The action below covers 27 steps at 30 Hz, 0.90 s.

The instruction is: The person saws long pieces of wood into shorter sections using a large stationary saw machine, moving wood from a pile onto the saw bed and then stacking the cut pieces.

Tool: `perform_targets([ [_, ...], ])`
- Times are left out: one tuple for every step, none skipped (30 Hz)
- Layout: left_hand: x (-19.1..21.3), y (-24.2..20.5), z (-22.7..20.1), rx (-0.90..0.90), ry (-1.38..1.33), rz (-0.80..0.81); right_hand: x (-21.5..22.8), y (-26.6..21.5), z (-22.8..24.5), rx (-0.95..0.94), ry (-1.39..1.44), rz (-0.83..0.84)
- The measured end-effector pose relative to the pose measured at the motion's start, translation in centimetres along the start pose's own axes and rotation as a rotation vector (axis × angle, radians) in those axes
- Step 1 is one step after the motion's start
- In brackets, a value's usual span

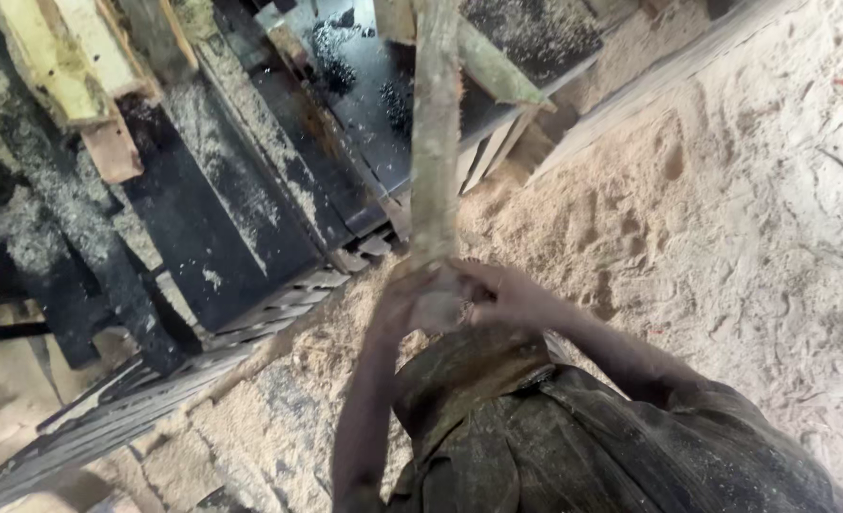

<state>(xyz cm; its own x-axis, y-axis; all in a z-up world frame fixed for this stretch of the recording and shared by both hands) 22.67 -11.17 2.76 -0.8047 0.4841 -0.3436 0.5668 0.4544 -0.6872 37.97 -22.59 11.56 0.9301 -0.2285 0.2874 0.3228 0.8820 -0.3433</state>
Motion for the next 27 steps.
perform_targets([
  [1.8,-2.3,-1.3,-0.084,0.013,0.017,-0.8,0.5,-2.0,-0.141,0.003,0.070],
  [3.2,-4.4,-2.4,-0.167,0.026,0.035,-0.1,2.9,-3.1,-0.164,0.004,-0.096],
  [4.0,-6.4,-2.6,-0.144,-0.002,0.095,0.8,6.7,-3.9,-0.194,-0.004,-0.257],
  [4.7,-8.6,-2.8,-0.120,-0.031,0.155,0.1,10.2,-4.3,-0.220,0.439,-0.321],
  [6.4,-10.9,-3.4,-0.120,0.137,0.071,-1.1,13.1,-5.1,-0.357,0.721,-0.295],
  [7.6,-12.8,-3.8,-0.119,0.303,-0.013,-2.3,16.3,-4.4,-0.267,1.004,-0.210],
  [7.8,-14.6,-4.0,-0.117,0.295,-0.022,-3.9,18.3,-3.7,-0.178,1.284,-0.114],
  [9.3,-16.7,-3.4,0.013,0.477,-0.149,-5.9,19.5,-3.8,-0.186,1.279,-0.105],
  [10.7,-18.1,-3.2,0.130,0.648,-0.292,-7.3,21.1,-2.8,-0.181,1.340,-0.152],
  [11.0,-19.0,-3.4,0.118,0.631,-0.312,-8.4,22.0,-1.5,-0.178,1.401,-0.200],
  [11.7,-20.3,-4.3,-0.034,0.780,-0.324,-10.3,21.2,0.0,-0.176,1.393,-0.171],
  [12.0,-21.3,-5.0,-0.186,0.930,-0.340,-11.5,18.8,1.2,-0.060,1.316,-0.280],
  [12.2,-21.9,-4.9,-0.200,0.917,-0.369,-11.7,17.6,3.4,0.064,1.237,-0.381],
  [12.9,-22.8,-4.1,-0.115,1.050,-0.548,-11.8,18.2,6.0,0.076,1.235,-0.347],
  [14.0,-24.2,-3.1,0.005,1.193,-0.702,-12.6,17.8,6.5,-0.040,1.235,-0.346],
  [14.5,-24.2,-2.4,0.023,1.195,-0.704,-13.6,17.8,6.6,-0.156,1.233,-0.345],
  [14.0,-23.7,-2.7,-0.188,1.372,-0.800,-13.9,18.5,7.0,-0.171,1.228,-0.354],
  [13.4,-23.4,-2.9,-0.414,1.540,-0.888,-14.0,19.6,7.7,-0.097,1.234,-0.383],
  [14.0,-22.6,-2.6,-0.412,1.530,-0.904,-14.2,20.8,8.9,-0.004,1.238,-0.387],
  [14.8,-22.1,-2.8,-0.436,1.533,-0.970,-14.5,21.4,9.1,-0.001,1.232,-0.370],
  [15.4,-21.9,-3.1,-0.458,1.533,-1.037,-14.7,22.1,8.9,-0.080,1.117,-0.341],
  [16.1,-21.5,-3.3,-0.454,1.519,-1.055,-15.0,22.7,8.6,-0.154,0.999,-0.312],
  [17.0,-20.8,-3.4,-0.369,1.543,-1.010,-15.3,23.2,8.4,-0.153,0.997,-0.305],
  [17.8,-20.3,-3.3,-0.284,1.565,-0.964,-15.8,23.7,8.5,-0.104,0.972,-0.244],
  [18.4,-20.1,-3.7,-0.285,1.570,-0.961,-15.9,24.2,8.4,-0.056,0.954,-0.194],
  [19.0,-19.8,-4.3,-0.295,1.607,-0.965,-15.6,24.5,7.7,-0.056,0.958,-0.197],
  [19.9,-19.4,-4.9,-0.306,1.647,-0.968,-15.2,24.7,7.5,0.049,0.732,-0.160],
])
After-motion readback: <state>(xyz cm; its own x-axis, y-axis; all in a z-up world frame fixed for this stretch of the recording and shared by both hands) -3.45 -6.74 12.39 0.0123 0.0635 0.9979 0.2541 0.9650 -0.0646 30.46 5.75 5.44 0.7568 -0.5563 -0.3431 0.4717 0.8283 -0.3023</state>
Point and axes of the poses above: each hand's wrist, its own y-axis towards the middle knuckle, its own x-axis out of the back of the hand, z = x × y, the point moved 6 cm from there along y, towards the middle knuckle, and after that the axes turned 12 degrees about -z, right-handed, at the moved point
